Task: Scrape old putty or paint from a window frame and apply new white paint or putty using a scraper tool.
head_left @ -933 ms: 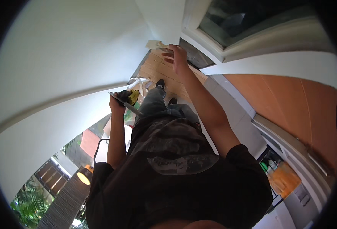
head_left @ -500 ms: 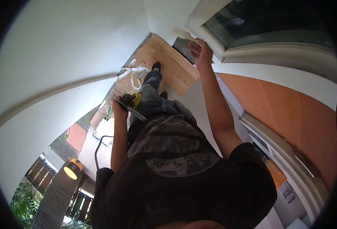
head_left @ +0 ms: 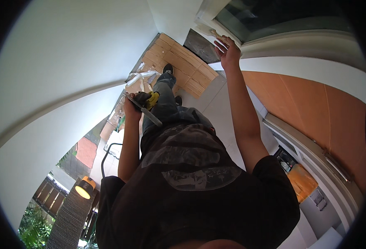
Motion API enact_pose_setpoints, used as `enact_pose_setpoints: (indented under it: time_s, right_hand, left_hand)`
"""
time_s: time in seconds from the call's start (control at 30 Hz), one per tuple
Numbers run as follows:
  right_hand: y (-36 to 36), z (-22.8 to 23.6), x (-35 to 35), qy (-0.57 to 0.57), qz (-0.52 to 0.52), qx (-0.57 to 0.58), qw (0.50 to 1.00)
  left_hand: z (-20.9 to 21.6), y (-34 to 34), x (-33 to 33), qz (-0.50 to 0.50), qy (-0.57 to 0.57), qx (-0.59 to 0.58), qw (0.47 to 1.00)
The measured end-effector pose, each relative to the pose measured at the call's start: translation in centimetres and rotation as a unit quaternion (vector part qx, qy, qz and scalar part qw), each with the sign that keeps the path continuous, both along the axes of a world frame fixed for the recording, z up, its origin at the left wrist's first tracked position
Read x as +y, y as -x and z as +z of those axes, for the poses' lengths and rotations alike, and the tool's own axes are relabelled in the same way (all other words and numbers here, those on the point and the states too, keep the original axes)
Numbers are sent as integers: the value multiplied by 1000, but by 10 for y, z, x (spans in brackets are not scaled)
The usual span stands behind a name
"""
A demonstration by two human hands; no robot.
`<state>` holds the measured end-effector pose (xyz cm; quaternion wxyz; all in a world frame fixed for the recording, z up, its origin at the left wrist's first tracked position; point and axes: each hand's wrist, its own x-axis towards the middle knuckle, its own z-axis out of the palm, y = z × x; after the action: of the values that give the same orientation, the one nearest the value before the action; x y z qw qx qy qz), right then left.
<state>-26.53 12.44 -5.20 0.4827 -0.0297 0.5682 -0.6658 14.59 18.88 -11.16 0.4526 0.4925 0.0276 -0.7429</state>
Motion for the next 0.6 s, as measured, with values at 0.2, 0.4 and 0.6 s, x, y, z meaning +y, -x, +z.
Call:
enact_pose_setpoints:
  time_s: [0.2,0.4,0.6]
  right_hand:
    - [13,-1,0,-4,-24,-3,1000]
    - [21,-6,-5,5,-17,-33,999]
    - [18,-5,-14,34,-17,-37,999]
  left_hand:
    - [-32,-14,7,-17,12,42,999]
    - [-36,5,-22,-43,3,26,999]
    - [-25,38,-40,-94,49,28,994]
